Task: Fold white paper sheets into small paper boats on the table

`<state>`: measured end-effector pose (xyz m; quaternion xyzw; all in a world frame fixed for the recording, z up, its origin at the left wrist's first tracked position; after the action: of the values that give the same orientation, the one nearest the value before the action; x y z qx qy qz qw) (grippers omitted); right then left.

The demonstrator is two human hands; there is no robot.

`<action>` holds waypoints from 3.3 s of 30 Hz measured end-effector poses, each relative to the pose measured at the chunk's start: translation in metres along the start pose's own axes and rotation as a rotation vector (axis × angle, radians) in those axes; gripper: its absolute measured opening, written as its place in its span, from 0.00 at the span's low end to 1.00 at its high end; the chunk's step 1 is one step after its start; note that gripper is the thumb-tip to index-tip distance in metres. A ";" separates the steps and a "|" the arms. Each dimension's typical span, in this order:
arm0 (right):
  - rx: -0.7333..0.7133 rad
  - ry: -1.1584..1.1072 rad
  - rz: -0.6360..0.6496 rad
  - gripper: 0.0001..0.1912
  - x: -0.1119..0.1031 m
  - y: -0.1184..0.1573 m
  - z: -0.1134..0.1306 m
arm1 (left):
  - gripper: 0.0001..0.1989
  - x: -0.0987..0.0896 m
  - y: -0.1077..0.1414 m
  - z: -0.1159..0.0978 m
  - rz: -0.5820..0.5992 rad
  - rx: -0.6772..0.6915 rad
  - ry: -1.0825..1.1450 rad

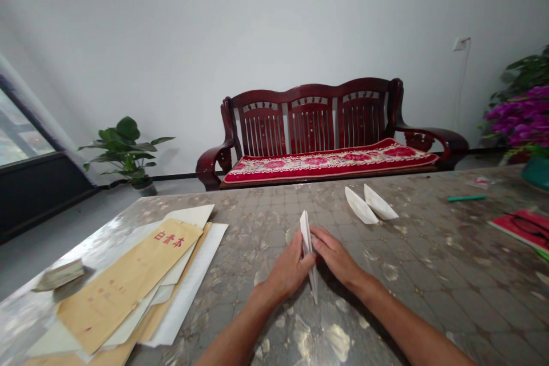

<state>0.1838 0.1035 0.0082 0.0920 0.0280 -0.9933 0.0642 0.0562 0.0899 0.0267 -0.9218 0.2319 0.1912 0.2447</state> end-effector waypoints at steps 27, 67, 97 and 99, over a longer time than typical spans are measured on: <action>0.001 0.386 -0.148 0.17 0.003 0.005 0.009 | 0.36 0.000 0.000 0.011 -0.060 -0.191 -0.258; -0.317 0.979 -0.071 0.20 -0.006 0.012 0.005 | 0.22 -0.024 0.012 0.023 0.181 0.103 -0.807; -0.465 1.041 -0.054 0.17 -0.010 0.024 0.009 | 0.14 -0.015 0.018 0.024 0.203 0.248 -0.912; -0.469 1.056 -0.069 0.16 -0.008 0.025 0.010 | 0.10 -0.016 0.020 0.025 0.193 0.246 -0.894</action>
<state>0.1933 0.0789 0.0187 0.5576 0.2787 -0.7815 0.0277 0.0271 0.0932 0.0071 -0.6875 0.2094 0.5622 0.4091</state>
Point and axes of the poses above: each hand's wrist, its own y-axis away from the middle knuckle, its own x-axis out of the palm, z = x × y, the point moved 5 cm from there along -y, towards the middle knuckle, and after that the axes turned 15 degrees about x, right-handed, at the moved point
